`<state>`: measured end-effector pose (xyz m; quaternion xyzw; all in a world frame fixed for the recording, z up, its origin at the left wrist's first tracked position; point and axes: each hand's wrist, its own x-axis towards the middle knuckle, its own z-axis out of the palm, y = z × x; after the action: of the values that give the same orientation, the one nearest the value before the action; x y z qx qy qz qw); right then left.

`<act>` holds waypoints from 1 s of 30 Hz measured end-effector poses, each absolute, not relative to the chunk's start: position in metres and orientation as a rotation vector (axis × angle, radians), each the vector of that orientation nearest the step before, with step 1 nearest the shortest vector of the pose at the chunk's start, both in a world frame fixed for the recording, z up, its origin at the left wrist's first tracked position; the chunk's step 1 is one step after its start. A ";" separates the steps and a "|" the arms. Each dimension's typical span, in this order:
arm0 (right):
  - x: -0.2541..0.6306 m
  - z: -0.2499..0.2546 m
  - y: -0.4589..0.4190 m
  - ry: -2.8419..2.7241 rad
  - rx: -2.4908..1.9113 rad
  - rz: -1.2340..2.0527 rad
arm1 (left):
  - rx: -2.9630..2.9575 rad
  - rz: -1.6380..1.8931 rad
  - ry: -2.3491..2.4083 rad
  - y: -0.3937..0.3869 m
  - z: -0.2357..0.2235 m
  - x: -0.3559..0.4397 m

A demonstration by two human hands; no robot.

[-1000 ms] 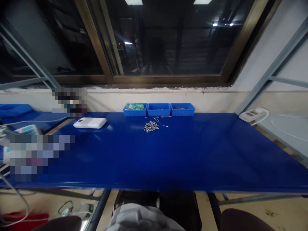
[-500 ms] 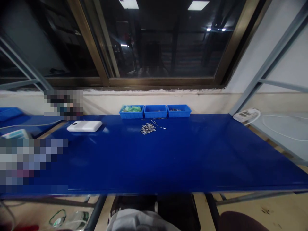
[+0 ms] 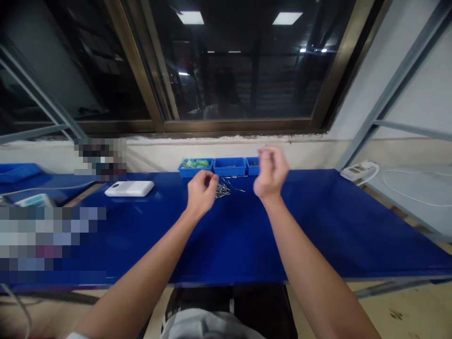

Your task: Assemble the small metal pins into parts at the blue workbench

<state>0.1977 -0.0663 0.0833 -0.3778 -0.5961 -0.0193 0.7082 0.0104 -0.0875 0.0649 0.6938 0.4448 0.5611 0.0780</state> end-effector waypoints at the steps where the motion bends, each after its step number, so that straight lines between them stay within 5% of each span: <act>1: 0.194 0.076 -0.057 -1.374 -0.895 -0.041 | 2.120 1.515 1.446 -0.070 0.059 0.011; 13: 0.178 -0.010 -0.005 -2.006 -1.626 0.134 | 2.524 0.556 1.583 -0.002 -0.008 0.012; 30: 0.181 -0.014 0.003 -2.141 -1.430 0.264 | 2.615 0.461 1.536 -0.001 -0.007 0.017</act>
<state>0.1805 0.0031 -0.0143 -0.5314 -0.7958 0.0982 0.2733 0.0170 -0.0010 -0.0066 0.8519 0.5004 0.1501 0.0370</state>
